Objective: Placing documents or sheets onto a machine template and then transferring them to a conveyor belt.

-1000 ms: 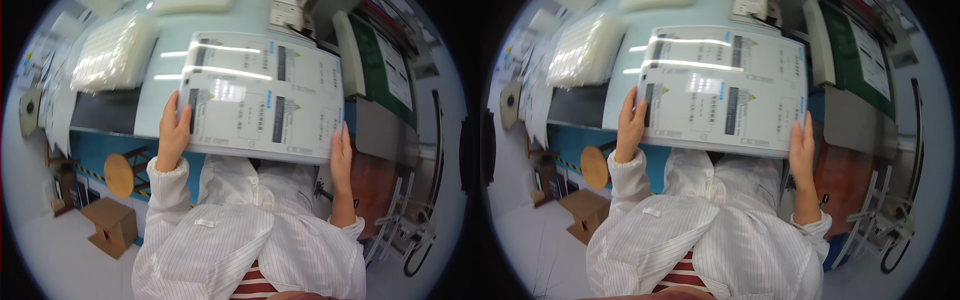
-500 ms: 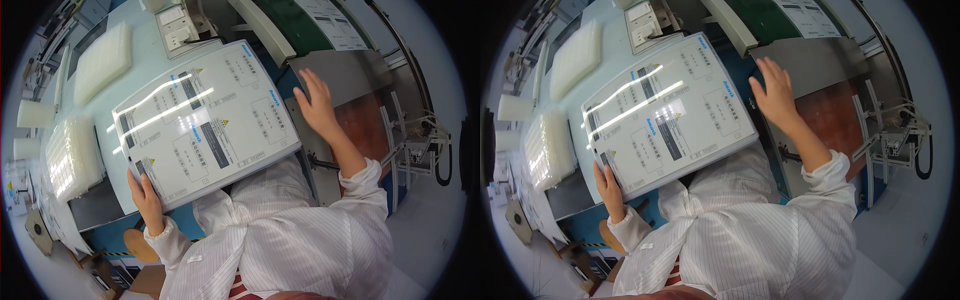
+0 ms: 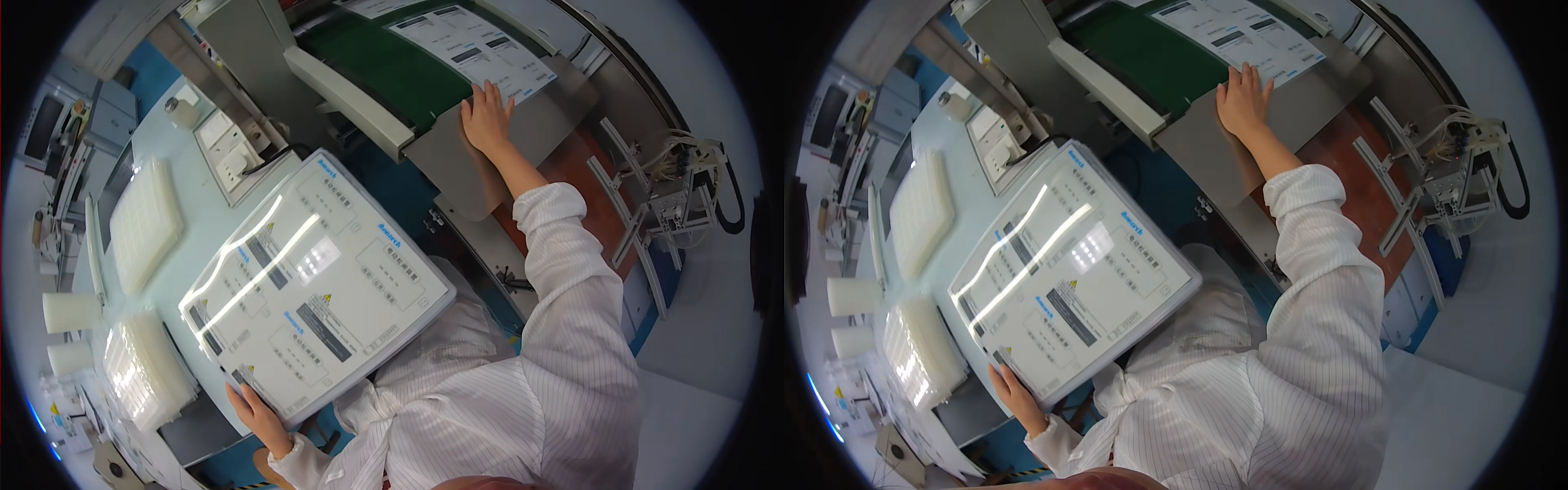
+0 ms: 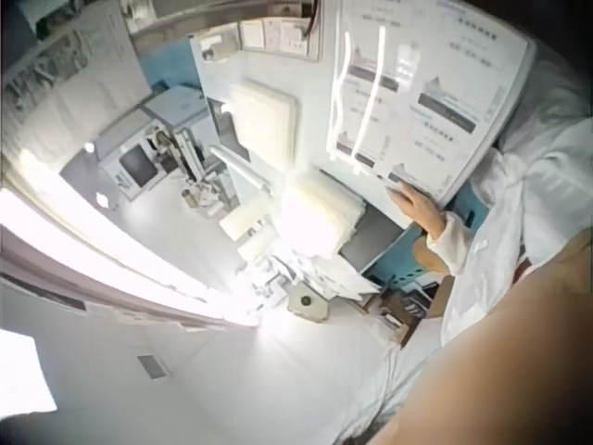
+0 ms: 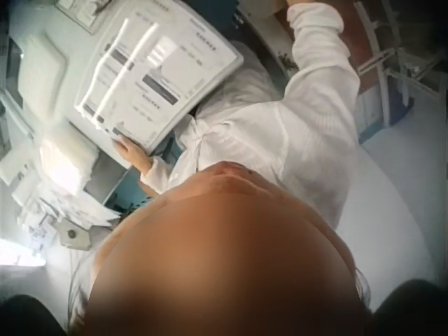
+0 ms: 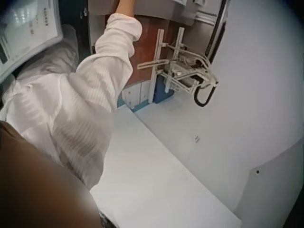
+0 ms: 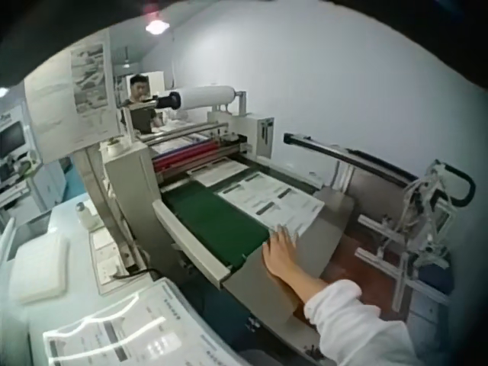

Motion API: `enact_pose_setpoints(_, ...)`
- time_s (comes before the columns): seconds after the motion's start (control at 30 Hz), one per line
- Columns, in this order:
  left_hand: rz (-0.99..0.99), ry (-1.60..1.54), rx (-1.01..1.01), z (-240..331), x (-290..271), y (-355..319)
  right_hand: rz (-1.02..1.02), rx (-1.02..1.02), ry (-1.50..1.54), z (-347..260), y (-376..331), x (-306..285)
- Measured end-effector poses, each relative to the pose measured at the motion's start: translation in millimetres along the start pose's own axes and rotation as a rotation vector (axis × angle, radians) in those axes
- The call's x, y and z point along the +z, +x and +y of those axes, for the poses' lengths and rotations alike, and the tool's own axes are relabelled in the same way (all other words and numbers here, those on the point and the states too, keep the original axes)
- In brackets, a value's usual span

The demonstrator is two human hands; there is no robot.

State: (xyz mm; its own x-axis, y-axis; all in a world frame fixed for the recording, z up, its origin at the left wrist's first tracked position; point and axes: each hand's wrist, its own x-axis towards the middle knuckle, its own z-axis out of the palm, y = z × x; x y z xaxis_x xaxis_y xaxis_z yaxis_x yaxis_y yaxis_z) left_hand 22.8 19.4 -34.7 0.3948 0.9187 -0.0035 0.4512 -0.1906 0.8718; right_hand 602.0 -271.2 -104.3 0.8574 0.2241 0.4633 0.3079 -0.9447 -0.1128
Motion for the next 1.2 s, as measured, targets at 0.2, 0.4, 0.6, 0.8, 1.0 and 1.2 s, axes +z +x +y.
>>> enact_pose_setpoints(0.2,0.000,0.037,-0.012,7,3,2,0.067,0.048,-0.007,22,31,13)
enact_pose_setpoints(0.4,0.046,0.114,0.016,5,3,3,0.069,0.059,-0.014,29,47,18)
enact_pose_setpoints(0.6,0.045,0.070,0.038,8,6,4,-0.181,0.263,-0.020,25,46,11)
enact_pose_setpoints(0.8,0.091,0.094,0.052,8,9,3,-0.399,0.250,-0.016,31,12,-17)
enact_pose_setpoints(1.0,0.052,0.008,0.051,5,4,2,-0.477,0.076,0.062,17,-85,-73)
enact_pose_setpoints(1.2,0.015,0.040,0.047,8,5,1,-0.700,-0.224,0.085,10,-142,-167)
